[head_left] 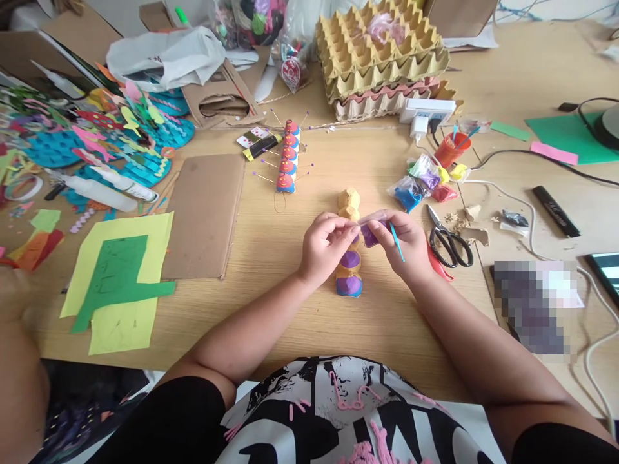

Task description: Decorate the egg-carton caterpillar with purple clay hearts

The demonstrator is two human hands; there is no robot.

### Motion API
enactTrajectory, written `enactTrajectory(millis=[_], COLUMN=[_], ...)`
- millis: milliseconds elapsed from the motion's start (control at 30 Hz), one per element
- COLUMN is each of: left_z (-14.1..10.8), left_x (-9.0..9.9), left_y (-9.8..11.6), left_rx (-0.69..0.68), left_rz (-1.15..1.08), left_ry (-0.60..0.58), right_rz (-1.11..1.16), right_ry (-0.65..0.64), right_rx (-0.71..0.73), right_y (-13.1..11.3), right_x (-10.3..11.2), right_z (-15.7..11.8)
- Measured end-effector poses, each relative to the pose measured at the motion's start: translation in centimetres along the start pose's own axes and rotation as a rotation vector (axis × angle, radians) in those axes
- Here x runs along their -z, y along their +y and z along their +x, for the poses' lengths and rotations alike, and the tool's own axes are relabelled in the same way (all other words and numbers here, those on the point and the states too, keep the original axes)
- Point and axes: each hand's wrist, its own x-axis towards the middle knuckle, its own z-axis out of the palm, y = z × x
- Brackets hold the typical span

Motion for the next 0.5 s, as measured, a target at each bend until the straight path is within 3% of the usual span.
enactTrajectory(millis=[200,500], left_z=[0.21,0.00], left_x=[0.23,0.04], left_y=[-0.23,0.35], left_rx=[0.054,-0.017], left_rz=[-0.019,-0.047], left_ry=[0.012,0.008], right_rz=[-0.047,0.026], right_ry=[0.102,0.088], right_rx=[-0.066,-0.015], right_y=[0.72,0.47], right_x=[0.05,0.10], right_z=[0.07,-0.32])
